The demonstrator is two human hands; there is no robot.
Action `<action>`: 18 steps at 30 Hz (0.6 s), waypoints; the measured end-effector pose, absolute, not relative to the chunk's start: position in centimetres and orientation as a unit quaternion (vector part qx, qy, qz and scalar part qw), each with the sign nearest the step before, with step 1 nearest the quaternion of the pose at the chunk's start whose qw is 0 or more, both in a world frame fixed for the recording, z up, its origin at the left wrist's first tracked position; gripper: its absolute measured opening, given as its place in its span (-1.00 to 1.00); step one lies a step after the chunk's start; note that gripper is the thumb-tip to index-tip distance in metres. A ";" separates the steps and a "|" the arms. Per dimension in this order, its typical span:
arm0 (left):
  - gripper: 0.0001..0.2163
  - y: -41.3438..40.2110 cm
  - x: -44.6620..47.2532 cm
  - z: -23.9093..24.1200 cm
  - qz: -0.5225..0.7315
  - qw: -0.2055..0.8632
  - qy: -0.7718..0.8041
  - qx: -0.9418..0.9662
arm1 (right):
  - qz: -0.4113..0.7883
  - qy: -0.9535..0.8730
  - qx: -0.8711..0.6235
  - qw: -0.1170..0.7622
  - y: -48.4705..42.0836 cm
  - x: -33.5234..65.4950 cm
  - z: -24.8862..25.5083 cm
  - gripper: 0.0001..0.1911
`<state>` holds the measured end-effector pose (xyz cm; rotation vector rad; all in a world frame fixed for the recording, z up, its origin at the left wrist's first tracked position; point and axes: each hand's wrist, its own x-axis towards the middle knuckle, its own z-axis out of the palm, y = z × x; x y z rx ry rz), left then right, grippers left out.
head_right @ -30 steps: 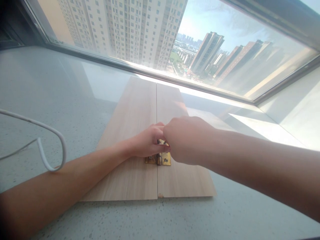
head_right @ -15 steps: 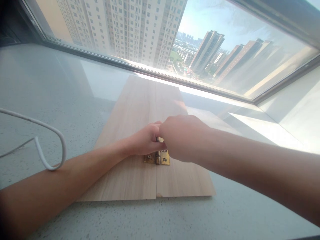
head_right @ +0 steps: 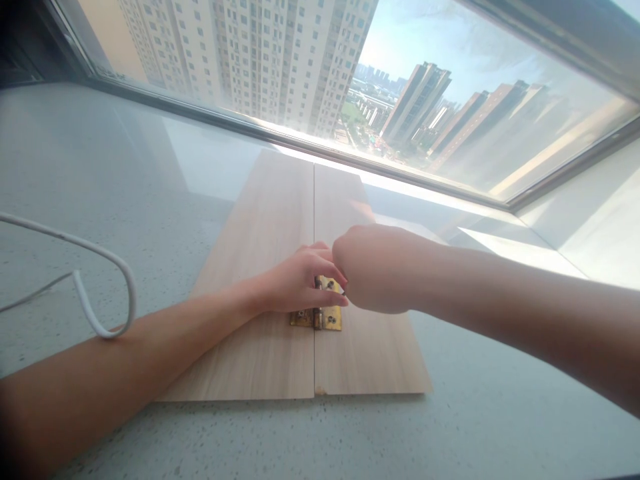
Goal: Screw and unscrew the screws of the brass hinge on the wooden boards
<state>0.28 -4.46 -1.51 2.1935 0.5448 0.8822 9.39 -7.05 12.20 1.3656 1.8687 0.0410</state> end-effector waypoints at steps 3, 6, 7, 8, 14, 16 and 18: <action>-0.92 -4.4 0.4 -1.5 0.340 0.354 0.208 0.846 | -0.007 0.729 0.552 0.405 -6.6 9.2 12.0 -0.69; -0.92 -4.4 0.4 -1.5 0.337 0.353 0.203 0.849 | -0.005 0.727 0.553 0.407 -6.4 9.3 12.0 -0.70; -0.92 -4.3 0.4 -1.6 0.335 0.351 0.202 0.851 | -0.001 0.731 0.550 0.404 -6.4 9.4 12.0 -0.74; -0.92 -4.3 0.4 -1.6 0.335 0.349 0.202 0.852 | 0.003 0.736 0.546 0.401 -6.5 9.4 12.1 -0.80; -0.88 -4.4 0.5 -2.0 0.333 0.350 0.197 0.853 | 0.037 0.747 0.503 0.433 -7.1 9.6 13.1 -0.82; -0.87 -4.4 0.5 -1.8 0.326 0.351 0.196 0.856 | 0.015 0.752 0.497 0.432 -7.1 9.8 13.0 -0.80; -0.87 -4.5 0.4 -1.6 0.322 0.353 0.203 0.855 | -0.008 0.754 0.500 0.426 -6.9 10.1 12.7 -0.79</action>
